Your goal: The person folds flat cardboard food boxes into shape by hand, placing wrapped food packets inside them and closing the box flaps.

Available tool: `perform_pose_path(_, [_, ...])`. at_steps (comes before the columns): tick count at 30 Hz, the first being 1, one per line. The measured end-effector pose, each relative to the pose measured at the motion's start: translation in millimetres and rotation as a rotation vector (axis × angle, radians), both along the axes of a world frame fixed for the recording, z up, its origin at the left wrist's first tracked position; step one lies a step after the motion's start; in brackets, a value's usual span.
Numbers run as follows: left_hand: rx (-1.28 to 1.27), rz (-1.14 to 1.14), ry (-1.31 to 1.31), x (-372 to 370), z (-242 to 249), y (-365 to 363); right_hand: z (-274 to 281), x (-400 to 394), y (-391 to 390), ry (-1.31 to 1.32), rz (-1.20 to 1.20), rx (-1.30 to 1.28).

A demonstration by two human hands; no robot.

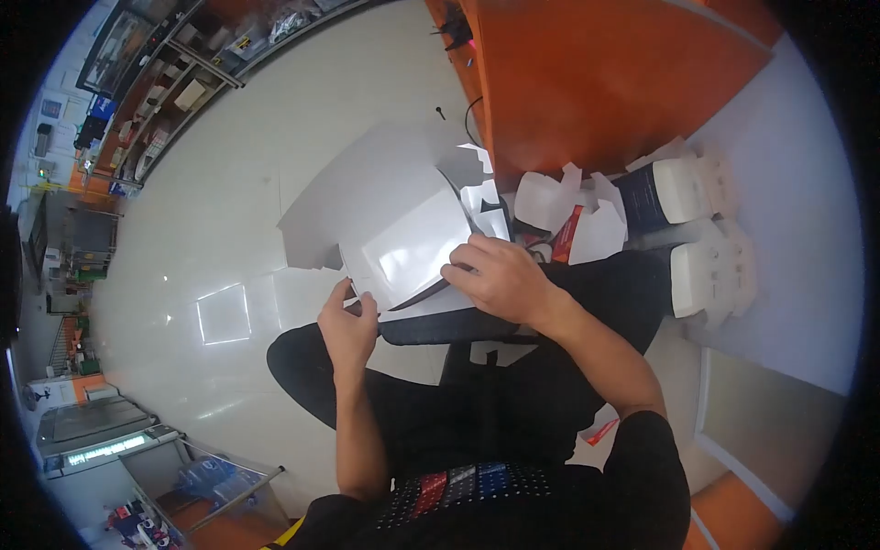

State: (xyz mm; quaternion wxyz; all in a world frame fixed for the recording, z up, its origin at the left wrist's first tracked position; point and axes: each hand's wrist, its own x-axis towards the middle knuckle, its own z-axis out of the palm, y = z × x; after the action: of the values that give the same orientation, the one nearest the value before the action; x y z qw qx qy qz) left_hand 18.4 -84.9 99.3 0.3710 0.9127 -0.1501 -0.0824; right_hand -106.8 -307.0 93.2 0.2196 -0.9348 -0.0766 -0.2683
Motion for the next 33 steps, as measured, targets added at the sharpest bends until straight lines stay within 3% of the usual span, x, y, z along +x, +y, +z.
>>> perform_pose_path(1, [0.048,0.012,0.029,-2.3,-0.9,0.3,-2.1,-0.1,0.7,0.007,0.008,0.008])
perform_pose_path(4, [0.065,0.041,-0.4,-12.2,6.4,-9.0,-8.8,-3.0,-1.3,0.013,0.015,0.039])
perform_pose_path(5, [0.039,0.044,-0.362,-11.9,10.6,-15.9,-10.9,-2.8,-1.0,-0.001,0.012,0.057])
perform_pose_path(8, [-0.069,-0.499,-0.636,3.9,35.4,-58.0,-18.4,-4.3,1.1,-0.04,0.012,0.087])
perform_pose_path(10, [0.026,-0.845,-0.71,22.3,45.4,-93.0,-19.3,-4.1,0.1,-0.055,0.028,0.101])
perform_pose_path(13, [0.202,-1.113,-0.823,57.0,24.6,-126.7,-15.4,-5.0,-4.6,-0.099,0.063,0.191])
perform_pose_path(16, [0.181,-1.269,-0.819,73.1,26.2,-133.9,-18.0,-0.8,-19.6,-0.238,-0.119,0.612])
perform_pose_path(17, [0.204,-1.284,-0.807,74.0,32.5,-133.8,-21.3,5.8,-30.4,-0.211,-0.269,0.664])
perform_pose_path(18, [0.231,-1.297,-0.79,71.6,41.3,-132.8,-10.9,13.1,-38.8,0.028,-0.441,0.79])
perform_pose_path(20, [0.265,-1.313,-0.795,69.0,46.8,-131.8,-38.3,37.5,-61.0,0.176,-0.362,0.697])
perform_pose_path(23, [0.299,-1.319,-0.845,71.0,50.9,-133.0,-62.8,63.8,-56.8,0.194,-0.289,0.568])
perform_pose_path(26, [0.354,-1.334,-0.809,73.9,55.9,-132.3,-64.1,74.5,-55.5,0.378,-0.268,0.713])
perform_pose_path(33, [0.399,-1.395,-0.685,75.0,51.5,-142.3,-68.5,69.7,-47.9,0.174,-0.317,0.643])
